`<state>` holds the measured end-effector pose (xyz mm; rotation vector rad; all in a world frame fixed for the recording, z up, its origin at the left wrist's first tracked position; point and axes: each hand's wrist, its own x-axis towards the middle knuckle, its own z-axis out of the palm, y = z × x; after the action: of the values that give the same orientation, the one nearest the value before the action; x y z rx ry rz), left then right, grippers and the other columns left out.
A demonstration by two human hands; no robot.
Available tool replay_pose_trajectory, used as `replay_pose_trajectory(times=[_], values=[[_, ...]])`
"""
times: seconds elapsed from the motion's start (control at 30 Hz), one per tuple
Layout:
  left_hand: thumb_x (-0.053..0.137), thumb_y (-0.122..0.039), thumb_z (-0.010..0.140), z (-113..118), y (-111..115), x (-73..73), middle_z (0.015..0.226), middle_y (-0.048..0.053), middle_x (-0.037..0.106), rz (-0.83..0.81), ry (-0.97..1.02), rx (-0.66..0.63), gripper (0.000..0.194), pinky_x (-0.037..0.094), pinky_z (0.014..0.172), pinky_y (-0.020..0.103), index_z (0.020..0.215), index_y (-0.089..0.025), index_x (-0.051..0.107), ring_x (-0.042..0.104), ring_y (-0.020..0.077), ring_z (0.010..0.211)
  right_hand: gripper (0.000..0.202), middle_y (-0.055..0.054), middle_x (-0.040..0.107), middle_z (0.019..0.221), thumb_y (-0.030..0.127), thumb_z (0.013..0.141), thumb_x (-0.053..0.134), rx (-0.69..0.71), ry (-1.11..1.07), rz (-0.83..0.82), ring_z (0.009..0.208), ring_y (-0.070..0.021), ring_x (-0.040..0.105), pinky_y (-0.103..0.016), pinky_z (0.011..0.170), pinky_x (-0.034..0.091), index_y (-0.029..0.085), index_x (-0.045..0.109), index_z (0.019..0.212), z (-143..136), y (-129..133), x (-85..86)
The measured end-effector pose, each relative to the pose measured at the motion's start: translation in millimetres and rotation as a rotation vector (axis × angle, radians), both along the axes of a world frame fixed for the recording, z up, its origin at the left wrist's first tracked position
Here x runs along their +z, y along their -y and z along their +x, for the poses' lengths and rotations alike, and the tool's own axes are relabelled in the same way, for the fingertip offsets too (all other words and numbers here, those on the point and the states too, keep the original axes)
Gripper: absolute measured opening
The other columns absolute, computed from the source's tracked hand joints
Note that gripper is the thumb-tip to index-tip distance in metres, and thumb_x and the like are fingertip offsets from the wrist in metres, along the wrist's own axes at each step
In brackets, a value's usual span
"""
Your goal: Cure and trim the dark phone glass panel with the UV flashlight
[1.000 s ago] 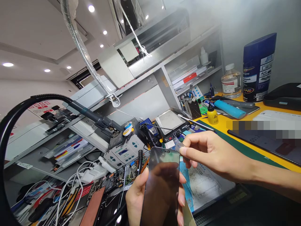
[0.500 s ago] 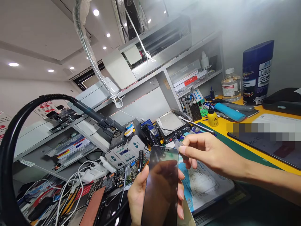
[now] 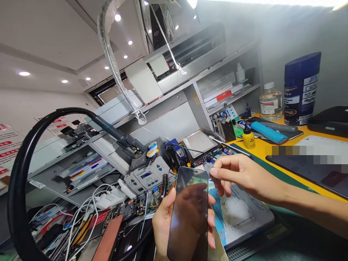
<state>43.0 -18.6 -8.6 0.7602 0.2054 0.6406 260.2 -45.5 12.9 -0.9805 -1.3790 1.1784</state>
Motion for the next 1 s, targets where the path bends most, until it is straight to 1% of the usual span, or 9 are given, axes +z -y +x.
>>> replay_pose_trajectory(times=[0.1, 0.2, 0.37, 0.5, 0.67, 0.77, 0.87, 0.93, 1.0], values=[[0.042, -0.055, 0.095, 0.8, 0.1, 0.2, 0.103, 0.021, 0.067, -0.016, 0.002, 0.019, 0.065, 0.06, 0.052, 0.033, 0.124, -0.004, 0.069, 0.068, 0.0257, 0.077, 0.035, -0.004, 0.07, 0.067, 0.047, 0.08, 0.075, 0.021, -0.053, -0.051, 0.057, -0.0143, 0.063, -0.025, 0.058, 0.048, 0.015, 0.063, 0.072, -0.8, 0.3, 2.2], [0.042, -0.054, 0.094, 2.0, 0.7, 0.3, 0.102, 0.021, 0.068, -0.028, 0.004, 0.034, 0.064, 0.06, 0.051, 0.033, 0.123, -0.004, 0.069, 0.068, 0.0256, 0.076, 0.038, -0.006, 0.071, 0.07, 0.049, 0.078, 0.077, 0.035, -0.078, -0.094, 0.058, -0.0158, 0.065, -0.025, 0.055, 0.049, 0.014, 0.063, 0.073, -1.0, -0.6, 1.8], [0.046, -0.054, 0.093, 3.9, 1.1, 2.0, 0.101, 0.02, 0.069, -0.053, -0.005, 0.052, 0.061, 0.059, 0.05, 0.033, 0.12, -0.006, 0.072, 0.068, 0.0253, 0.076, 0.047, -0.008, 0.07, 0.072, 0.059, 0.079, 0.075, 0.08, -0.104, -0.138, 0.062, -0.018, 0.067, -0.025, 0.052, 0.049, 0.013, 0.062, 0.076, -0.1, -3.7, -2.4], [0.049, -0.053, 0.092, 4.0, 1.8, 4.7, 0.099, 0.018, 0.069, -0.064, -0.043, 0.081, 0.058, 0.058, 0.05, 0.032, 0.119, -0.008, 0.072, 0.066, 0.0244, 0.075, 0.049, -0.008, 0.069, 0.073, 0.06, 0.079, 0.075, 0.093, -0.105, -0.15, 0.062, -0.018, 0.068, -0.024, 0.051, 0.049, 0.012, 0.063, 0.079, -0.2, -4.5, -3.4], [0.05, -0.052, 0.091, 5.1, 3.8, 7.9, 0.098, 0.018, 0.07, -0.067, -0.056, 0.116, 0.057, 0.057, 0.05, 0.032, 0.117, -0.006, 0.073, 0.066, 0.024, 0.073, 0.042, -0.006, 0.068, 0.075, 0.053, 0.08, 0.074, 0.089, -0.109, -0.147, 0.062, -0.0167, 0.068, -0.023, 0.051, 0.049, 0.013, 0.063, 0.079, -0.3, -5.3, -3.6], [0.051, -0.052, 0.091, 6.0, 3.7, 6.9, 0.099, 0.019, 0.07, -0.069, -0.061, 0.134, 0.057, 0.057, 0.05, 0.032, 0.116, -0.006, 0.073, 0.066, 0.0247, 0.073, 0.038, -0.006, 0.068, 0.075, 0.05, 0.083, 0.072, 0.092, -0.111, -0.145, 0.062, -0.0165, 0.068, -0.023, 0.051, 0.049, 0.012, 0.064, 0.08, 0.1, -6.9, -6.0], [0.051, -0.053, 0.091, 4.3, 2.2, 6.4, 0.098, 0.019, 0.07, -0.049, -0.043, 0.14, 0.058, 0.056, 0.049, 0.032, 0.115, -0.006, 0.074, 0.066, 0.0244, 0.072, 0.035, -0.004, 0.067, 0.076, 0.047, 0.083, 0.073, 0.084, -0.142, -0.154, 0.062, -0.0168, 0.068, -0.023, 0.05, 0.05, 0.013, 0.064, 0.081, 0.7, -8.8, -8.0], [0.048, -0.053, 0.093, 1.3, 1.2, 9.1, 0.098, 0.018, 0.07, -0.044, -0.059, 0.166, 0.058, 0.056, 0.05, 0.032, 0.115, -0.007, 0.074, 0.065, 0.0244, 0.073, 0.035, -0.004, 0.067, 0.076, 0.047, 0.082, 0.073, 0.07, -0.157, -0.163, 0.062, -0.0168, 0.068, -0.023, 0.05, 0.05, 0.013, 0.064, 0.081, 1.3, -9.4, -7.7], [0.044, -0.051, 0.095, -2.5, 0.6, 14.4, 0.1, 0.018, 0.07, -0.045, -0.09, 0.219, 0.056, 0.056, 0.053, 0.032, 0.114, -0.007, 0.074, 0.064, 0.0246, 0.076, 0.035, -0.004, 0.067, 0.076, 0.047, 0.081, 0.074, 0.054, -0.164, -0.173, 0.062, -0.0164, 0.068, -0.022, 0.049, 0.049, 0.013, 0.064, 0.081, 2.1, -9.6, -6.4]])
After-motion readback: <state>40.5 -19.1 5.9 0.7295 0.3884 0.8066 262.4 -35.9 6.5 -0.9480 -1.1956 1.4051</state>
